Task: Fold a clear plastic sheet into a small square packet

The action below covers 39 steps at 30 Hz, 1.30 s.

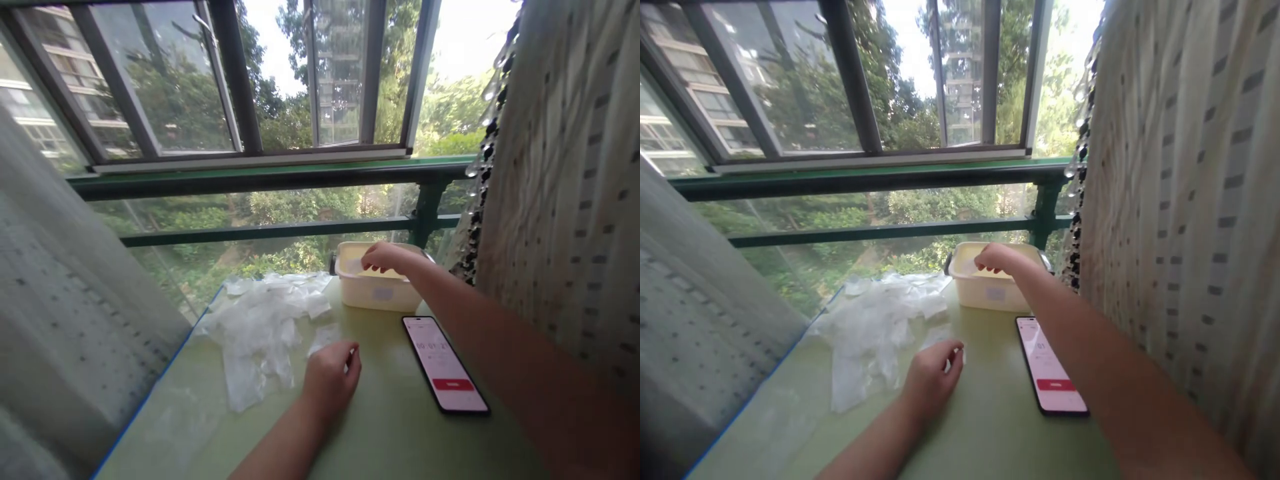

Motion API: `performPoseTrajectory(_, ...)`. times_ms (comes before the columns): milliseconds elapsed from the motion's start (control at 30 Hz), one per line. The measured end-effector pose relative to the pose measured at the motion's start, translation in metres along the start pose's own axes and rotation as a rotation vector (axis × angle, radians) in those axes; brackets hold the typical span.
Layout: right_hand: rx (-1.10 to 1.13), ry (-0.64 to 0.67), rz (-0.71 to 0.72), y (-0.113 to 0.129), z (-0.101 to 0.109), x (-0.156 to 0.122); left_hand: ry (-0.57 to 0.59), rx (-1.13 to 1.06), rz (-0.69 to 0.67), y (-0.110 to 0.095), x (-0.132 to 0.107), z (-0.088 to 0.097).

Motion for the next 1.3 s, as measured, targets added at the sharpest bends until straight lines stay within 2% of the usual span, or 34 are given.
performPoseTrajectory(100,-0.169,-0.129,0.089,0.008,0.002,-0.006,0.016,0.031,-0.020,-0.002,0.002,-0.001)
performPoseTrajectory(200,-0.282,-0.301,0.213,0.013,0.014,-0.031,0.042,0.151,0.012,-0.001,0.005,0.000)
performPoseTrajectory(267,-0.307,-0.480,0.308,0.011,0.028,-0.063,0.077,0.242,0.044,-0.001,0.009,0.002)
performPoseTrajectory(333,-0.243,-0.652,0.370,0.000,0.040,-0.103,0.145,0.327,0.078,0.000,0.012,0.003)
performPoseTrajectory(367,-0.190,-0.669,0.333,-0.013,0.043,-0.123,0.172,0.366,0.096,0.000,0.013,0.003)
performPoseTrajectory(400,-0.163,-0.619,0.246,-0.029,0.040,-0.142,0.198,0.400,0.116,0.001,0.013,0.002)
performPoseTrajectory(467,-0.122,-0.441,0.020,-0.069,0.021,-0.176,0.272,0.442,0.135,0.002,0.011,-0.002)
performPoseTrajectory(567,-0.268,-0.440,-0.168,-0.119,-0.021,-0.220,0.389,0.426,0.091,0.002,0.005,-0.011)
performPoseTrajectory(633,-0.327,-0.454,-0.215,-0.137,-0.053,-0.238,0.428,0.390,0.025,0.001,0.002,-0.016)
performPoseTrajectory(700,-0.363,-0.499,-0.236,-0.143,-0.077,-0.249,0.419,0.331,-0.018,-0.001,0.001,-0.017)
performPoseTrajectory(800,-0.393,-0.644,-0.161,-0.132,-0.090,-0.256,0.341,0.218,-0.060,-0.002,0.001,-0.015)
performPoseTrajectory(933,-0.416,-0.710,-0.163,-0.120,-0.086,-0.257,0.269,0.286,-0.023,0.006,0.002,-0.011)
performPoseTrajectory(1033,-0.429,-0.730,-0.163,-0.116,-0.083,-0.257,0.315,0.425,0.049,0.015,0.001,-0.012)
performPoseTrajectory(1133,-0.433,-0.731,-0.167,-0.114,-0.083,-0.257,0.386,0.419,-0.010,0.014,0.001,-0.015)
performPoseTrajectory(1300,-0.372,-0.740,-0.209,-0.116,-0.081,-0.255,0.327,0.351,-0.090,0.004,0.005,-0.017)
Point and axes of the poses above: each hand's wrist, its own x-axis towards the middle knuckle, its own z-axis out of the back of the hand, y = z × x, the point moved 4 cm from there along x, towards the middle knuckle, and after that the axes turned 9 degrees about -y, right-handed, at the moved point
